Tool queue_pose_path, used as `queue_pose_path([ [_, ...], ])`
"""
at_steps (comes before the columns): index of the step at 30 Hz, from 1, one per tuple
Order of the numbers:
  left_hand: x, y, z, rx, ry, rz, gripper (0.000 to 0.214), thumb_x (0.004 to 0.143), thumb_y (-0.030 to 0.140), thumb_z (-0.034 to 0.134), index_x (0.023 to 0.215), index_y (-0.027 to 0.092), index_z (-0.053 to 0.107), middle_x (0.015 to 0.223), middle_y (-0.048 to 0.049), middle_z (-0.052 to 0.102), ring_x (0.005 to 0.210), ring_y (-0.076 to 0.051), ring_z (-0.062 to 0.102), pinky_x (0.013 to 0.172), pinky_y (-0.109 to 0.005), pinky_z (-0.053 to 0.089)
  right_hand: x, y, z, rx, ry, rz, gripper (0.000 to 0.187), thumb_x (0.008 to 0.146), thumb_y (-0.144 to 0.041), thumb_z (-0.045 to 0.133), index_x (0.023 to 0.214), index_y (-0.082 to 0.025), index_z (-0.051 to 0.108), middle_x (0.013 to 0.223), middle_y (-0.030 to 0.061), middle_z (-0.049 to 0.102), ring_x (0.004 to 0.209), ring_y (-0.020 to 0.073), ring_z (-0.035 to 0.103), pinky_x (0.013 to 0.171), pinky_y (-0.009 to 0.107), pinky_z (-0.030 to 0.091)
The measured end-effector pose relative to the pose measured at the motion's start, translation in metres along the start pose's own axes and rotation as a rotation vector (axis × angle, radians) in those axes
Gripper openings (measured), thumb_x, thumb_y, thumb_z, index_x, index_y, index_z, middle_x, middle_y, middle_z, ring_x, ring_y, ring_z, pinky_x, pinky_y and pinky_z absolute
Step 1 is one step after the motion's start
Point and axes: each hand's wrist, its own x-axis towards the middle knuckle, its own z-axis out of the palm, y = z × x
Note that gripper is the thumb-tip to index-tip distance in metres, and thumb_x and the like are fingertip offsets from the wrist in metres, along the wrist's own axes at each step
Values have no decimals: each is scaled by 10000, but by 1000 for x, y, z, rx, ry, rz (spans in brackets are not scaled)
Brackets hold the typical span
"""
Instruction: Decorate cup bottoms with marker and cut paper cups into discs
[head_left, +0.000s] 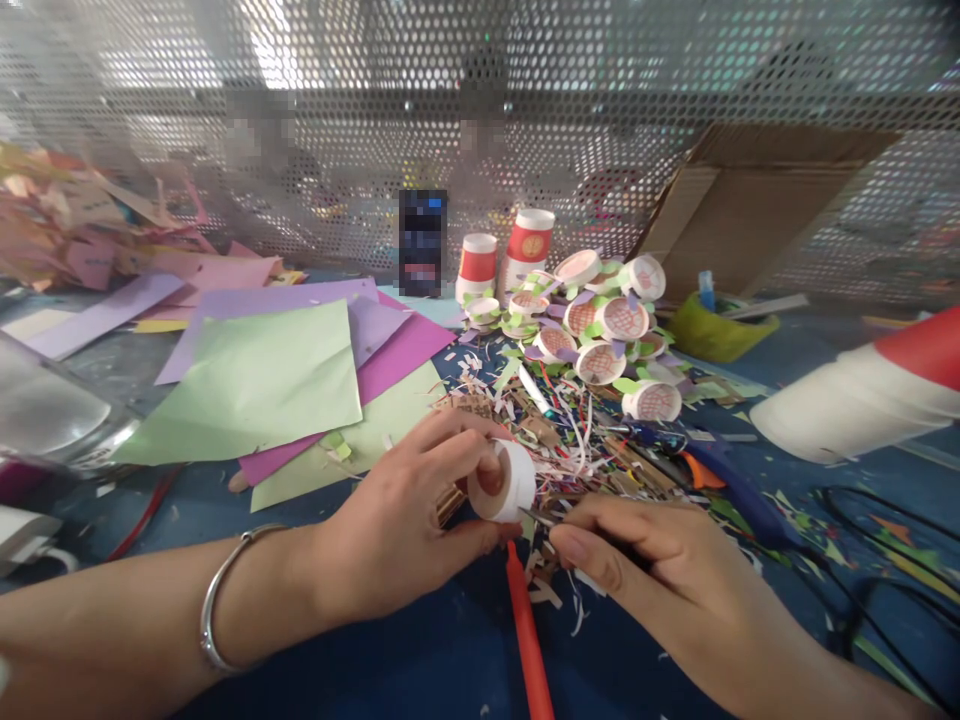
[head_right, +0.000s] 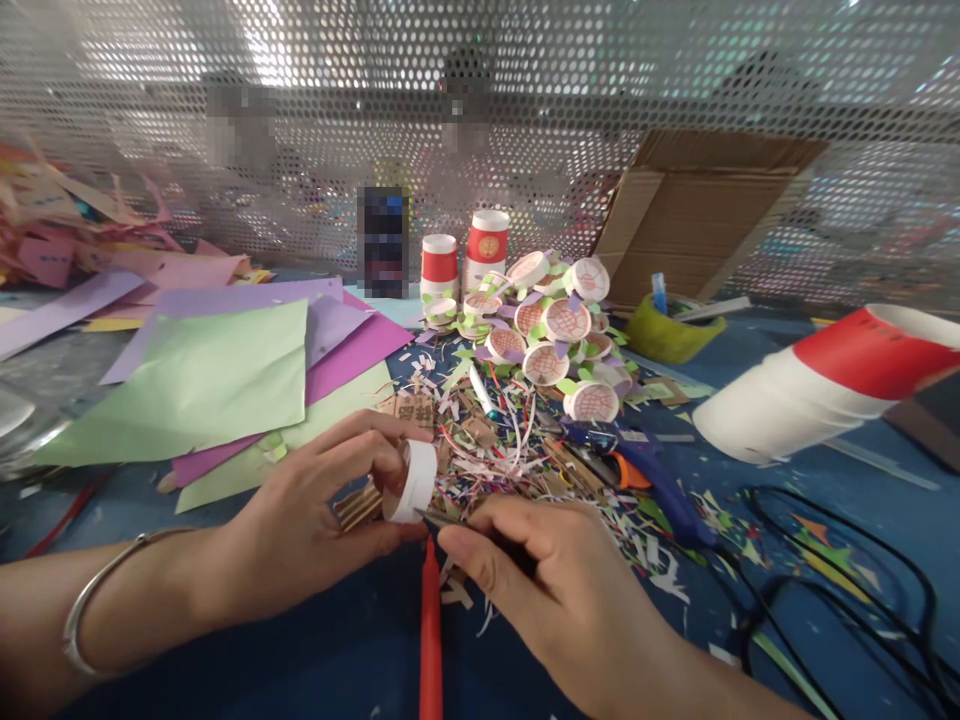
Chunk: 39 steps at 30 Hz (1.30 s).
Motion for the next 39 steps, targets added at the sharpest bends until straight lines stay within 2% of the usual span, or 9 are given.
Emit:
queue_pose_path([
  [6,-1,3,-2,-21,20,28,260,832,196,745,848,221,486,1252,-72,639,1177,-197,616,959,-307,492,-3,1,-1,6,5,-21,457,1005,-490,505,648,-206,536,585,-37,450,538,107,441,497,239,344],
  [13,-2,1,1,-84,9,19,268,823,179,754,874,223,494,1305,-51,636,1194,-184,615,1000,-320,474,-3,-2,-1,44,-19,5,477,1001,-519,485,649,-203,541,590,-34,437,543,106,425,485,239,325],
  [16,0,-1,1,-97,1,2,270,822,168,750,887,225,493,1302,-53,636,1209,-188,606,997,-327,472,-3,-2,-1,74,-24,21,486,991,-531,499,633,-203,497,587,-43,399,538,100,394,478,233,309],
  [22,3,-1,0,-97,0,17,244,863,180,711,876,223,471,1258,-54,649,1229,-180,594,997,-318,461,-3,1,-2,125,-17,60,482,990,-557,489,663,-205,536,606,-35,432,567,109,427,505,239,329],
  [25,2,0,0,-97,-8,15,220,872,178,695,894,221,480,1284,-58,641,1225,-177,600,997,-318,462,-4,1,-5,128,12,58,498,993,-570,471,667,-203,560,598,-34,414,557,110,397,497,245,319],
  [28,1,-1,1,-98,-21,14,214,870,172,691,902,221,486,1321,-58,628,1221,-174,604,1003,-318,460,-3,1,-7,130,14,62,521,990,-589,458,664,-200,577,581,-38,387,536,108,358,483,251,298],
  [39,-1,-2,2,-50,-33,94,231,830,93,685,913,207,501,1324,-50,638,1262,-144,576,1032,-259,437,0,1,-5,119,-15,74,530,982,-599,464,654,-202,591,578,-30,449,544,108,412,505,245,320],
])
